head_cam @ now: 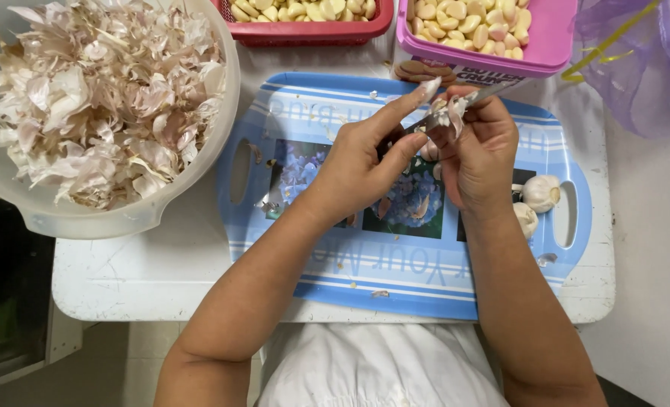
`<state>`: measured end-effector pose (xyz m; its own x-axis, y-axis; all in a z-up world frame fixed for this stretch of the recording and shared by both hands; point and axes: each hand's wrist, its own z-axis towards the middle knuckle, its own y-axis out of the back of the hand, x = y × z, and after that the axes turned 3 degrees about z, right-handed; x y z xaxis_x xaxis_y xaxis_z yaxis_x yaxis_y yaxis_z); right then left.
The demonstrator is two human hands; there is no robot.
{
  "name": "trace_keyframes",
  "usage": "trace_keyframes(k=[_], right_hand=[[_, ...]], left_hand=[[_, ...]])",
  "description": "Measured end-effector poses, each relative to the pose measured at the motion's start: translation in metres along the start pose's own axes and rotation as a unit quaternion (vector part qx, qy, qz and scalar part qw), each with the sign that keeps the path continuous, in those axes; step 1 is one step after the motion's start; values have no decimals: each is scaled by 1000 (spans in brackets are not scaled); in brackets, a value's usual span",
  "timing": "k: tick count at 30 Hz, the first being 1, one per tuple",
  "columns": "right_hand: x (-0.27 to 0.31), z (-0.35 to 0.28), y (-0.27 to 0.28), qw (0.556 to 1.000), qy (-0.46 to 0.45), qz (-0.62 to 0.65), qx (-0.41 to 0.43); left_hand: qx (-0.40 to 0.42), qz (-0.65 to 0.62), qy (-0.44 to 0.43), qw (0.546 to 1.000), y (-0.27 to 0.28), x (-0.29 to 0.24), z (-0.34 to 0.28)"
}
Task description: Peeling individual garlic cloves using a small knife and fingers at a fast, efficient pace.
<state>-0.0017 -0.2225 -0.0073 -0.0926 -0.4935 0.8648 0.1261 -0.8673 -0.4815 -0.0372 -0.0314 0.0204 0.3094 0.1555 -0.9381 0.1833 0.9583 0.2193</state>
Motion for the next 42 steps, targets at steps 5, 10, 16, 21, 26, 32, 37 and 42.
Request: trace_keyframes(k=[5,10,16,21,26,32,37,42], right_hand=[[2,0,2,999,2,-37,8],[5,4,1,996,-64,60,-27],[3,5,2,996,-62,52,-32],[5,5,3,996,-78,36,-26],[2,6,11,994,-93,45,-41],[-1,4,8,996,-62,23,-51],[-2,4,2,997,-20,32,-73],[-6,0,-6,998,31,-9,-59]], left_hand=[[15,-12,-36,999,2,3,1],[19,-4,-48,999,3,5,3],[23,49,-66,996,6,0,2],[28,48,-57,997,4,4,2],[33,-8,-32,999,0,5,2],[-4,31,-38,999,-8,0,2],[-87,-45,-60,993,-11,-19,-2],[-108,-87,-46,989,-22,1,4]])
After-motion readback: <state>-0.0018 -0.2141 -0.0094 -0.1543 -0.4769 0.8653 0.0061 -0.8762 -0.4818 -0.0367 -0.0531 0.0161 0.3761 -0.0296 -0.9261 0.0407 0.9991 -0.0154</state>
